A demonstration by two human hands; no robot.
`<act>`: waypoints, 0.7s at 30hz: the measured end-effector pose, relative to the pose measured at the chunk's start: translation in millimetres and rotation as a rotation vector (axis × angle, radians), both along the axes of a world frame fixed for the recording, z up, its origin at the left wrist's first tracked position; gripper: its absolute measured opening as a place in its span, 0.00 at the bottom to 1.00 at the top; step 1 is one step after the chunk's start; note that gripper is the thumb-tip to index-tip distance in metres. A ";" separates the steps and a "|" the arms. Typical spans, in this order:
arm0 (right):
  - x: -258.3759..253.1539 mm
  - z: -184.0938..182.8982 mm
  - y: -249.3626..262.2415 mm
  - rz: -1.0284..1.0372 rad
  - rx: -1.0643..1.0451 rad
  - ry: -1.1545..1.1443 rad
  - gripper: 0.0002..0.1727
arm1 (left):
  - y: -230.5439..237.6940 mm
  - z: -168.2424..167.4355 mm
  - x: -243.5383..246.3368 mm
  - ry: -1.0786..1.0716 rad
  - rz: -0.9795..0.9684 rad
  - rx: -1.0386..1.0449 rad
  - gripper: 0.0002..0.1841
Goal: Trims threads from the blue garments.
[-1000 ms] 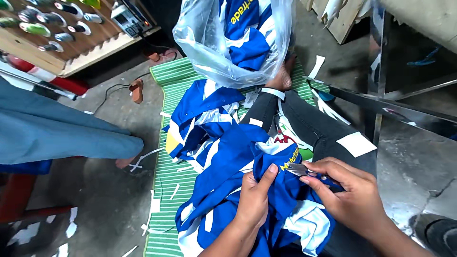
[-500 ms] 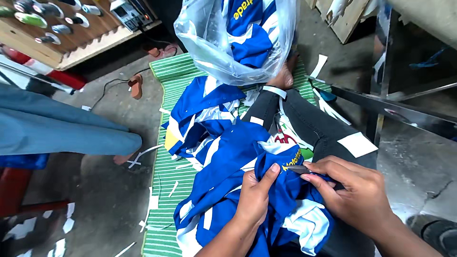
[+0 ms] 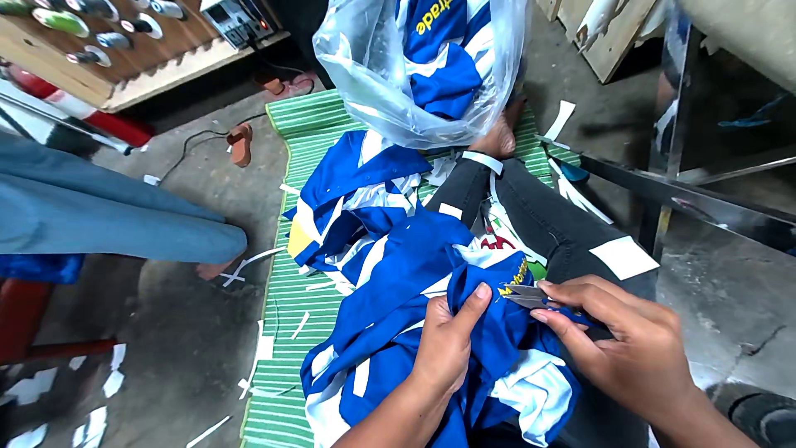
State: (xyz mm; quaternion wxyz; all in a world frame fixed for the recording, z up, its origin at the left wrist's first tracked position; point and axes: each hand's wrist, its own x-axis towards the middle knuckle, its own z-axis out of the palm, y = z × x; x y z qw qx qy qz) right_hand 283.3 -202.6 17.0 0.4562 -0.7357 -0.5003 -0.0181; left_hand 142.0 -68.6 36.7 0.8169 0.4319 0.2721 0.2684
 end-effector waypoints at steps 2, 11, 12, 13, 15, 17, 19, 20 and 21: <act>0.3 0.6 1.5 0.014 -0.005 0.006 0.16 | 0.1 -0.1 -0.3 -0.004 -0.007 0.004 0.10; 1.2 3.1 4.5 0.010 -0.023 0.019 0.17 | 0.8 0.4 -0.6 -0.007 -0.002 0.012 0.10; 1.7 2.7 4.1 0.003 -0.022 0.025 0.17 | 0.9 0.7 -0.5 -0.007 0.003 0.008 0.10; 2.0 2.3 3.6 -0.001 -0.017 0.031 0.17 | 0.8 1.0 -0.2 -0.004 0.011 0.004 0.10; 0.8 2.2 2.4 0.009 -0.004 0.057 0.17 | 0.5 1.3 0.7 0.003 0.023 0.002 0.10; -1.5 2.4 2.0 0.023 -0.002 0.073 0.17 | -0.2 1.0 1.2 -0.001 0.025 -0.003 0.10; -3.0 2.3 2.5 0.025 -0.010 0.068 0.17 | -1.0 1.1 1.3 0.000 0.021 -0.008 0.10; -3.3 2.3 3.2 0.023 -0.012 0.064 0.17 | -1.2 1.1 1.2 0.001 0.018 -0.009 0.10; -3.4 2.3 3.9 0.021 -0.011 0.060 0.17 | -1.2 1.1 1.1 0.001 0.015 -0.008 0.10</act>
